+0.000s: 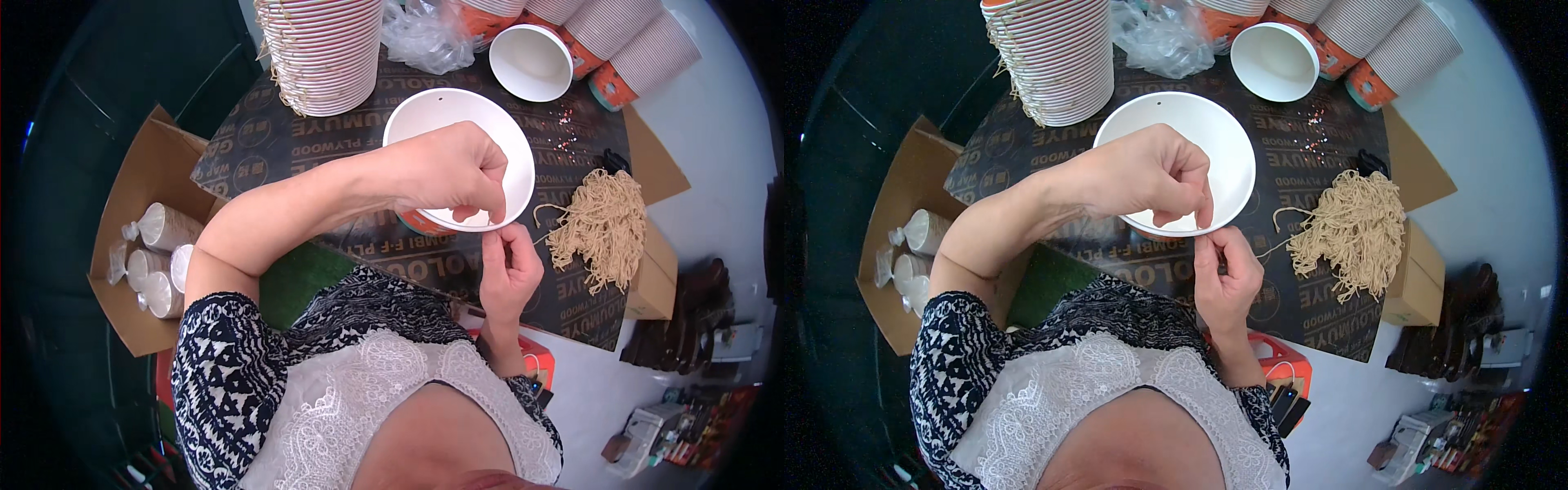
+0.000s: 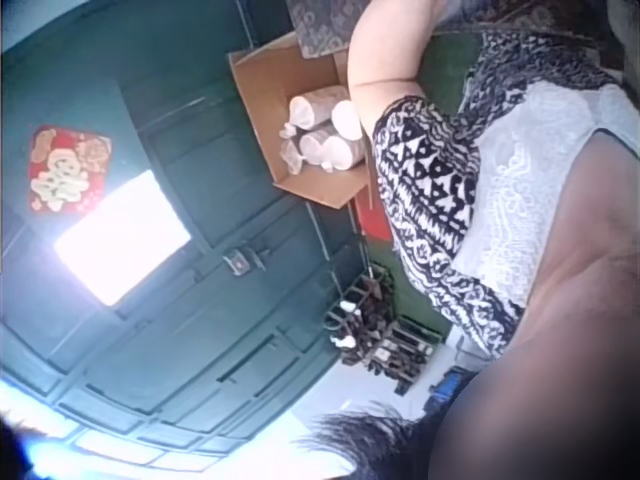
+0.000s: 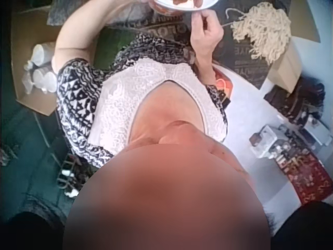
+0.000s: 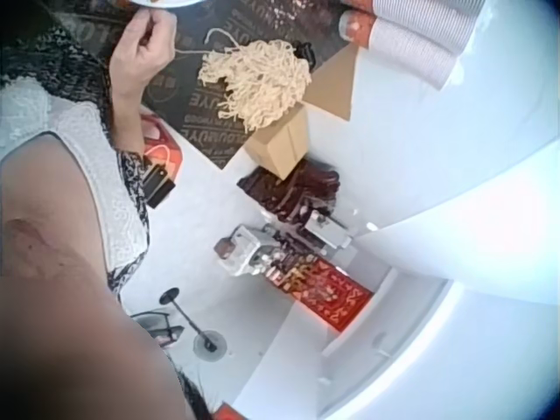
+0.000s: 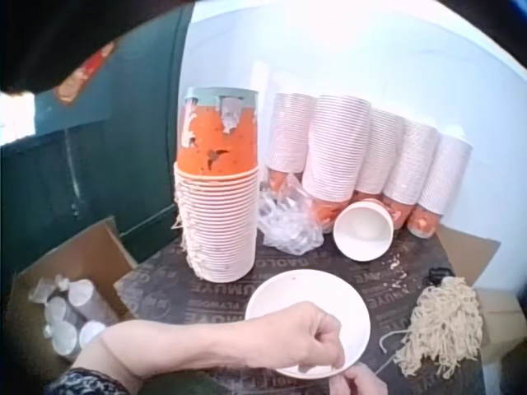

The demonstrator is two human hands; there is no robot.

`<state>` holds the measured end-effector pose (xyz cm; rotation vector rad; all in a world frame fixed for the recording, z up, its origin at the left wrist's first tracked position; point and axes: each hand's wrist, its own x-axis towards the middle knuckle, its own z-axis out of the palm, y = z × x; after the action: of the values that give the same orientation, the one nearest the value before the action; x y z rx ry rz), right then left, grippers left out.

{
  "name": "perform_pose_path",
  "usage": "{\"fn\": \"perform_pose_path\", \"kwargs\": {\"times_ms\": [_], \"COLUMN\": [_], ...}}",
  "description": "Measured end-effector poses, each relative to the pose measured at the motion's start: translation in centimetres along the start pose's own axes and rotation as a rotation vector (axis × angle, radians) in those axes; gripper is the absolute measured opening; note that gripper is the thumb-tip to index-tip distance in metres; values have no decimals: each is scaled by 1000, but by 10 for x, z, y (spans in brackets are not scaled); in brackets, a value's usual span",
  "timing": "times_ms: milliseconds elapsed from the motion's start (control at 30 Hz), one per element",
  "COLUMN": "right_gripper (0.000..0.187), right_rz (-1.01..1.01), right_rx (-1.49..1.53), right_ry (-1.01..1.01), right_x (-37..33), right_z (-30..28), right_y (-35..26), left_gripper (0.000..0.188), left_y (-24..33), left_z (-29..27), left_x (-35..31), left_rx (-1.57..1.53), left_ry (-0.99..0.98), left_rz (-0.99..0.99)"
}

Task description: Tying strings onto paper bowls for holiday packaging.

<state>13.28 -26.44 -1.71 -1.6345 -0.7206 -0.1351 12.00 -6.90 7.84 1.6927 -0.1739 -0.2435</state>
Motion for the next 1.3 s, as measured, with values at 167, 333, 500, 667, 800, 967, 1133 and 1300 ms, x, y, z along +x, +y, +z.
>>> {"fn": "perform_pose_path", "kwargs": {"times_ms": [167, 333, 500, 667, 800, 967, 1133, 1300], "right_gripper": [7, 6, 7, 7, 8, 7, 11, 18], "right_rz": [2, 110, 74, -148, -241, -124, -338, -282], "right_rx": [-5, 115, 191, 23, -88, 41, -169, -272], "right_ry": [-9, -50, -17, 28, 41, 67, -74, 23], "right_x": [2, 5, 15, 30, 37, 38, 38, 36], "right_z": [0, -12, -22, -15, -11, -12, -32, -26], "right_y": [2, -14, -26, -27, -33, -36, -33, -32], "left_gripper": [10, 7, 6, 6, 7, 4, 2, 2], "left_y": [2, 5, 8, 8, 5, 7, -3, -2], "left_z": [4, 5, 3, 4, 6, 9, 2, 3], "left_x": [3, 4, 2, 5, 4, 5, 11, 12], "left_rx": [-87, 68, 110, 108, 146, 223, -65, -130], "left_ry": [-43, -37, -72, -120, -104, -79, -123, -149], "left_rz": [-19, -32, -27, -12, 0, -14, 9, -4]}}
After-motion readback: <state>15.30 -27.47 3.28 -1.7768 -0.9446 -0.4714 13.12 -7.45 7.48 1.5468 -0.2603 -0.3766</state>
